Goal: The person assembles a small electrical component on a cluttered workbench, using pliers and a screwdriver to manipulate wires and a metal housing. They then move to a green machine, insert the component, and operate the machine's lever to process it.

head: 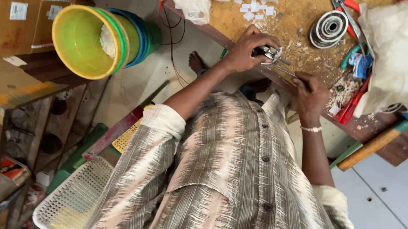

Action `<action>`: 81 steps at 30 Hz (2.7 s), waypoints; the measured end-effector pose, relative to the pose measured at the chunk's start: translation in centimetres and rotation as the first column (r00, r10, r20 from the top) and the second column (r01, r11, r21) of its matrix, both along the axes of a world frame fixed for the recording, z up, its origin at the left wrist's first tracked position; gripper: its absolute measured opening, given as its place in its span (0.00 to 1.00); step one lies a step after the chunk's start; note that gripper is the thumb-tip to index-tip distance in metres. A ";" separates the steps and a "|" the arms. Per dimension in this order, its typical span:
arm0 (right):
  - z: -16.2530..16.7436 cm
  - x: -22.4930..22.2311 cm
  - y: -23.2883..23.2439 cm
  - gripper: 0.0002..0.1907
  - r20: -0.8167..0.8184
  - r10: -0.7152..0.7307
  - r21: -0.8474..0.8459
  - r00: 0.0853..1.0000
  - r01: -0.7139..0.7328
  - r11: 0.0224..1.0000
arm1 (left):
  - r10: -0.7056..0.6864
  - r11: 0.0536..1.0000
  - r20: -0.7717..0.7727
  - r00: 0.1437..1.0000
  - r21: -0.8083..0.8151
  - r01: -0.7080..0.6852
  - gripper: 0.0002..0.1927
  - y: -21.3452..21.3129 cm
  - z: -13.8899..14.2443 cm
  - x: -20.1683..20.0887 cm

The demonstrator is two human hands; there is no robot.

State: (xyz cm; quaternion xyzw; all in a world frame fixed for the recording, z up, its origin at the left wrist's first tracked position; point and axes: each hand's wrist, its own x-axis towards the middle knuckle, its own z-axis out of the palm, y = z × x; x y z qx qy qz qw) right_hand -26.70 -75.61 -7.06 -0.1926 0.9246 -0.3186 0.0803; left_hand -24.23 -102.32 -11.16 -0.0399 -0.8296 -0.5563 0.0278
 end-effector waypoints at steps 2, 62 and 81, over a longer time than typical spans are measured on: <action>-1.0 0.0 -0.4 0.07 0.013 -0.018 0.094 1.000 0.017 0.995 | -0.006 1.000 0.000 1.000 0.010 0.006 0.24 0.0 -0.2 -0.1; 1.2 -2.7 -1.8 0.09 -0.059 -0.048 -0.162 0.997 0.038 0.986 | -0.060 0.998 0.100 0.993 -0.023 0.063 0.23 0.4 1.4 -1.0; 2.2 -5.7 -1.5 0.12 0.837 -0.037 -0.164 0.547 0.316 0.935 | -0.103 0.994 0.117 0.988 -0.022 0.106 0.22 0.0 1.1 -1.0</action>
